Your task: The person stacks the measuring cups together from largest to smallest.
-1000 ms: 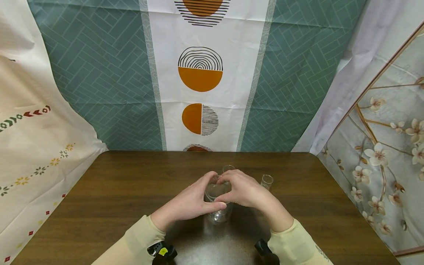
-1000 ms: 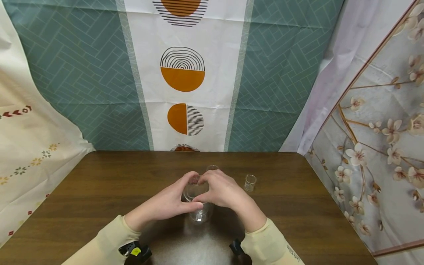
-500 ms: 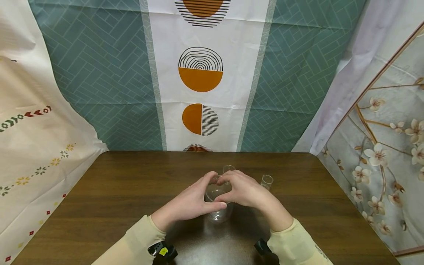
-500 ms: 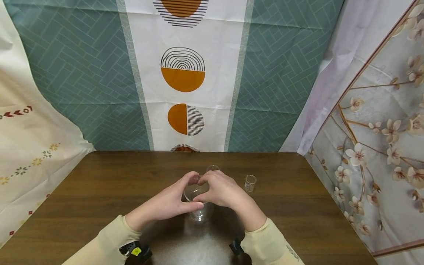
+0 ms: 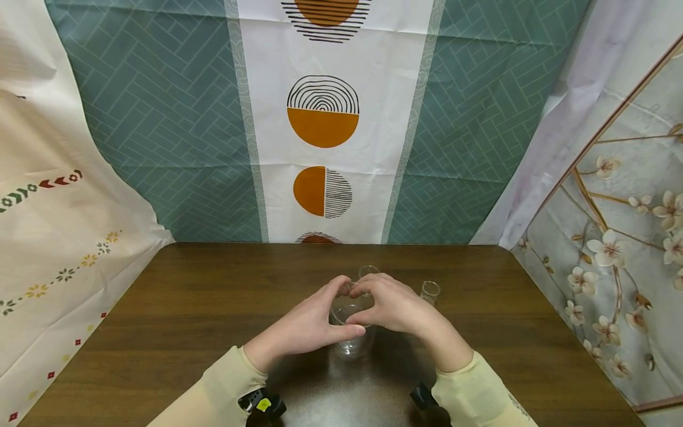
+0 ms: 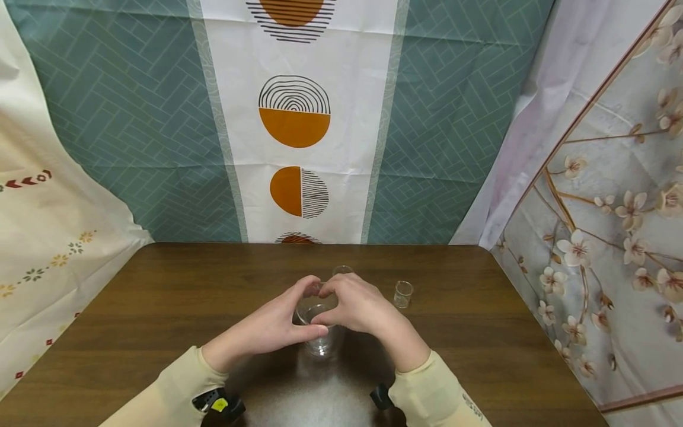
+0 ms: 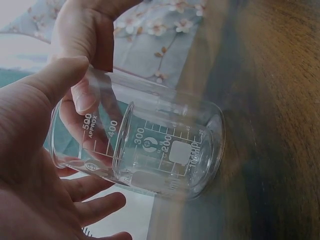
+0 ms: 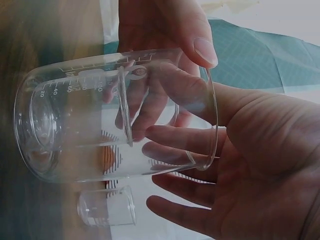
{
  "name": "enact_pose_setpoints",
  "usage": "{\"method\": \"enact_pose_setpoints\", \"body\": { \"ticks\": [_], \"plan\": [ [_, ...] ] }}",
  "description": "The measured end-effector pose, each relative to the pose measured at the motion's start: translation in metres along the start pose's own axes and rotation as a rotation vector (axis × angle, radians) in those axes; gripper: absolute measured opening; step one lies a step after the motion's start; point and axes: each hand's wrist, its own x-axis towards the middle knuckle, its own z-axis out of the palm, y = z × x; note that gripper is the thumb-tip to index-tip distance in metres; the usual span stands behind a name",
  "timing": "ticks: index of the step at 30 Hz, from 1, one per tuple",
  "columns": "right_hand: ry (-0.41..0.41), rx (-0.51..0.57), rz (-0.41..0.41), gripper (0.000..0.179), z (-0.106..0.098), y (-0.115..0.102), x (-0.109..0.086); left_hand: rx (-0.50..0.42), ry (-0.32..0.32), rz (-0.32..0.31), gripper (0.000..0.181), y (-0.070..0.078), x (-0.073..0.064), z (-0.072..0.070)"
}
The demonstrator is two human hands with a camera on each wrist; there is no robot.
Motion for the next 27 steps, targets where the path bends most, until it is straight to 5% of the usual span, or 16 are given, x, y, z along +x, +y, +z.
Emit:
{"method": "enact_pose_setpoints", "body": {
  "ticks": [27],
  "plan": [
    [0.053,0.048,-0.036,0.045,-0.019,0.009,-0.010,0.006,-0.013,-0.033,0.081,0.001,0.000,-0.001]
  ]
}}
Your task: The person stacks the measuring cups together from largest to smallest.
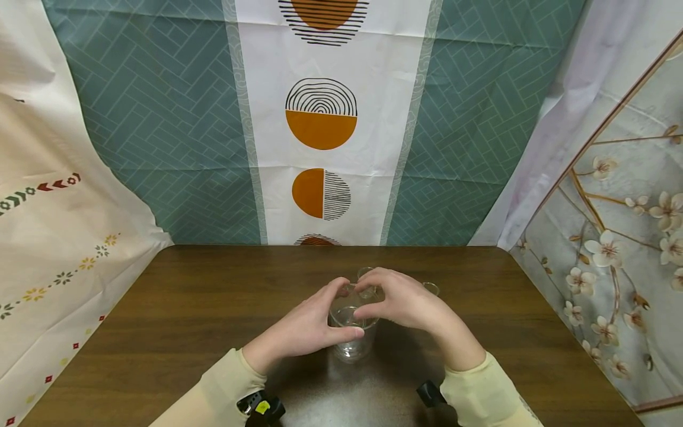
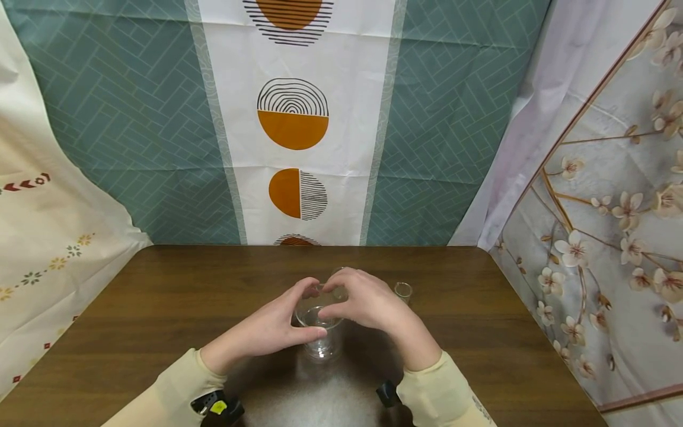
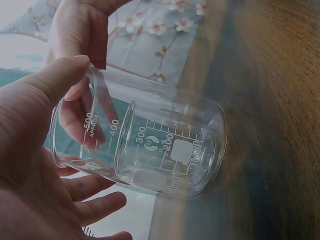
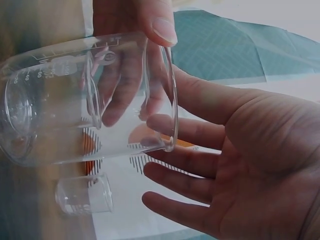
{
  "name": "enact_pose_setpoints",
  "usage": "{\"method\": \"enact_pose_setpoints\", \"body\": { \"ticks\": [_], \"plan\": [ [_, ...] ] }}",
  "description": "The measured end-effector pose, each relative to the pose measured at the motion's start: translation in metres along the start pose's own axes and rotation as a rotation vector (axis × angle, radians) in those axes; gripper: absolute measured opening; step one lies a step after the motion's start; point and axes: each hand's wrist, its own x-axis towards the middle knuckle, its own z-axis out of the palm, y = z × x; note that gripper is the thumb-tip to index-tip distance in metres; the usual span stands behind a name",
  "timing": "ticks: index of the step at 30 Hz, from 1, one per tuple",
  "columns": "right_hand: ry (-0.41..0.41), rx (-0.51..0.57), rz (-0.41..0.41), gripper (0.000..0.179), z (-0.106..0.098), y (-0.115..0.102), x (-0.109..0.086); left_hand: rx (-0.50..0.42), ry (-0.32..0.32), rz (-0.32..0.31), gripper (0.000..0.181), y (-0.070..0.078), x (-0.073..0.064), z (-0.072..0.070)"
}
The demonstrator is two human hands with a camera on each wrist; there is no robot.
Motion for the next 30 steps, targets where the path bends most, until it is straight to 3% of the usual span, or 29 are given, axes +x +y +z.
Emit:
{"method": "enact_pose_setpoints", "body": {
  "ticks": [12,30],
  "plan": [
    [0.048,0.023,0.047,0.051,-0.006,0.003,-0.003,0.002,0.000,-0.003,0.088,-0.001,-0.001,0.000],
    [0.173,0.029,0.047,0.054,-0.012,0.010,0.000,-0.003,0.007,0.012,0.091,-0.001,0.000,0.000]
  ]
}}
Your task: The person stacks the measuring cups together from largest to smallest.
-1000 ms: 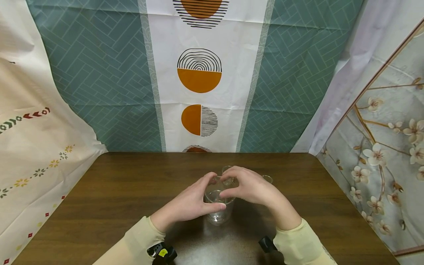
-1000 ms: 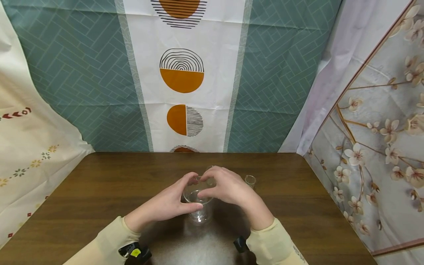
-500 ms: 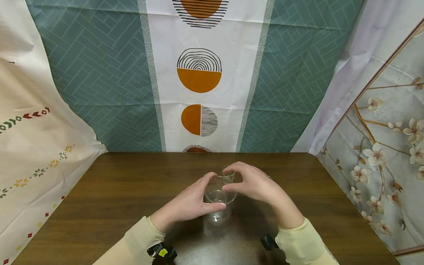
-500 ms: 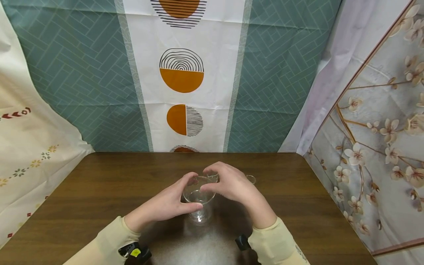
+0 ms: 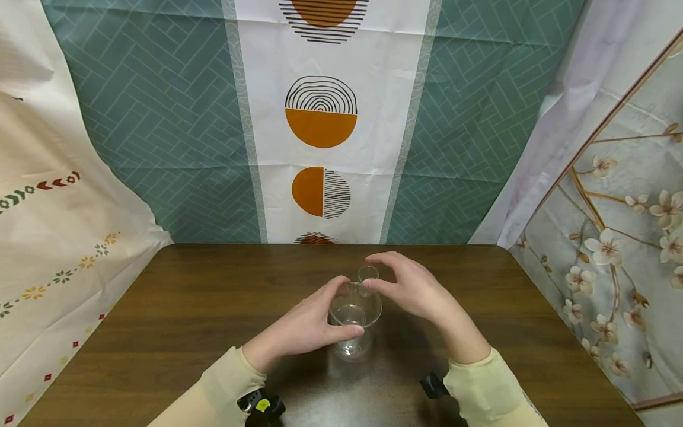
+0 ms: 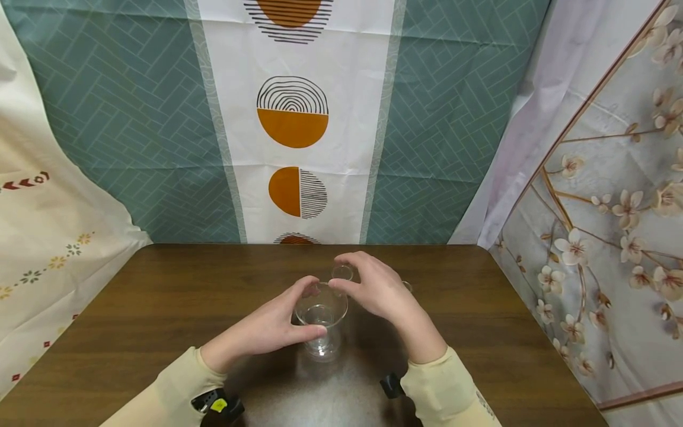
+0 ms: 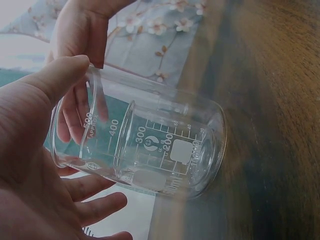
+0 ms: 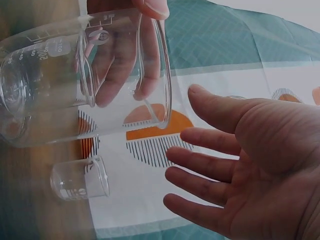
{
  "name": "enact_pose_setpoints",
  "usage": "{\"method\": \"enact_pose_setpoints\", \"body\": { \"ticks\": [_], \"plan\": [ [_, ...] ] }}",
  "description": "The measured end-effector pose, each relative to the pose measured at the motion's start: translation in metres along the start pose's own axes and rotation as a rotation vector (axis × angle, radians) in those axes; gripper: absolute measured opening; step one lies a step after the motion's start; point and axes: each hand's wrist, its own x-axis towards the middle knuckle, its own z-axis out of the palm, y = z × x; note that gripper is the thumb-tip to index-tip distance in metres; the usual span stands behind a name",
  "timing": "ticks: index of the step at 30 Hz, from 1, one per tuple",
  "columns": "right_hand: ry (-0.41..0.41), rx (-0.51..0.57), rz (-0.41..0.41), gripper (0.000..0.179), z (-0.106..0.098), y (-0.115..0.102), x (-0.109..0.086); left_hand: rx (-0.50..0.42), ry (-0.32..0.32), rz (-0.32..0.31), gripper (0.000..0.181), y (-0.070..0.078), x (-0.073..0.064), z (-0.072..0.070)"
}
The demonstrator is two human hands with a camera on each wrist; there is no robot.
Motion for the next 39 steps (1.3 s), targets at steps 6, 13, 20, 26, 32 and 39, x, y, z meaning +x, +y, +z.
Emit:
{"method": "enact_pose_setpoints", "body": {
  "ticks": [6,13,20,26,32,39],
  "plan": [
    [0.039,-0.036,0.012,0.051,0.001,0.003,0.003,0.013,-0.004,-0.018,0.095,0.001,0.000,0.000],
    [0.063,-0.044,0.012,0.052,0.002,0.005,0.006,0.003,-0.001,-0.016,0.096,-0.001,0.001,0.000],
    [0.074,-0.055,0.031,0.058,0.005,0.010,0.009,0.000,0.002,-0.009,0.095,-0.001,0.001,0.000],
    [0.086,-0.092,0.046,0.064,0.010,0.015,0.012,0.007,0.001,-0.012,0.095,-0.001,0.001,0.000],
    [0.095,-0.117,0.053,0.066,0.014,0.019,0.013,0.006,-0.006,-0.020,0.096,0.000,0.001,0.000],
    [0.078,-0.136,0.052,0.070,0.020,0.023,0.015,0.019,-0.007,-0.028,0.096,-0.001,0.000,0.001]
  ]
}}
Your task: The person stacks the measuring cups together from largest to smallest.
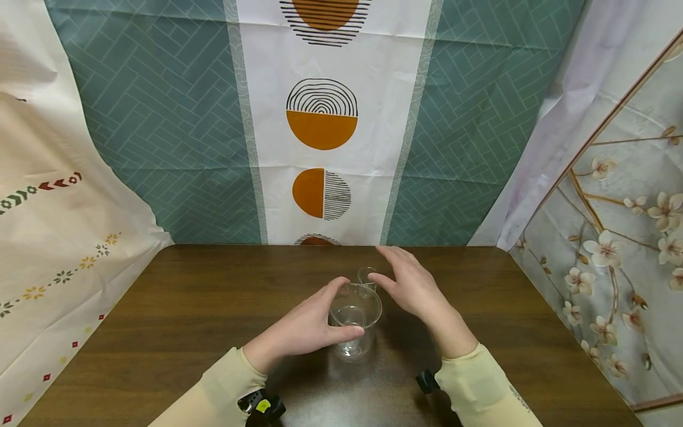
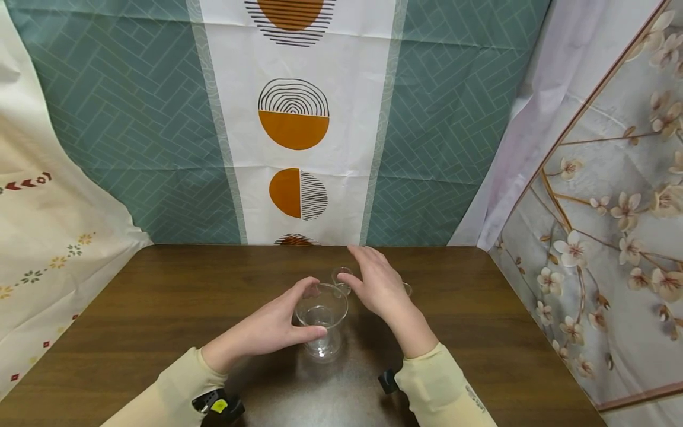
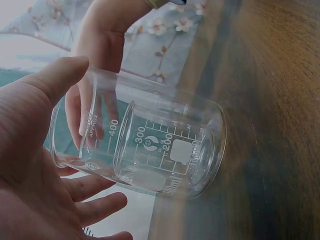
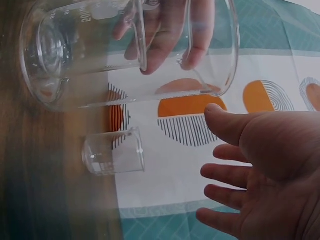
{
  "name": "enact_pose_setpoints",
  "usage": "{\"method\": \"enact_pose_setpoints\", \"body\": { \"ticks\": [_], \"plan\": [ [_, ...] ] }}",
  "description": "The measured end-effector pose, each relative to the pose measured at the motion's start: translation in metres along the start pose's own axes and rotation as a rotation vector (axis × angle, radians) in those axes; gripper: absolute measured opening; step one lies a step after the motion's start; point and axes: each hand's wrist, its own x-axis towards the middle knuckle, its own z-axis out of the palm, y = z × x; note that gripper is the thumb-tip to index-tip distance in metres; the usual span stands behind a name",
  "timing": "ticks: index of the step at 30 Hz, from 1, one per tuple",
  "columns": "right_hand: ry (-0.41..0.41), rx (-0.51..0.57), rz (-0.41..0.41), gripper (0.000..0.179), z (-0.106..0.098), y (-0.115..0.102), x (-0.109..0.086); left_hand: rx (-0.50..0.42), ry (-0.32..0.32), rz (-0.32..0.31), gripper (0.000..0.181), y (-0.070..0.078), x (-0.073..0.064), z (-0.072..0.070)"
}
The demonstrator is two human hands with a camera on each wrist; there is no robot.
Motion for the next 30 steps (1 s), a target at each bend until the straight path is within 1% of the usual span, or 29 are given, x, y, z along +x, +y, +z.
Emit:
{"method": "enact_pose_setpoints", "body": {
  "ticks": [6,12,21,30],
  "plan": [
    [-0.007,-0.014,-0.012,0.071,0.004,0.003,0.001,0.007,0.003,0.007,0.096,0.000,0.000,0.000],
    [-0.018,-0.027,0.001,0.071,0.008,0.007,0.002,0.005,0.005,0.004,0.093,0.000,0.000,0.001],
    [-0.058,-0.023,0.004,0.075,0.022,0.013,0.006,0.007,0.010,0.003,0.092,0.001,0.000,0.000],
    [-0.070,-0.048,0.001,0.077,0.034,0.016,0.009,-0.003,0.016,0.018,0.091,0.001,-0.001,0.001]
  ]
}}
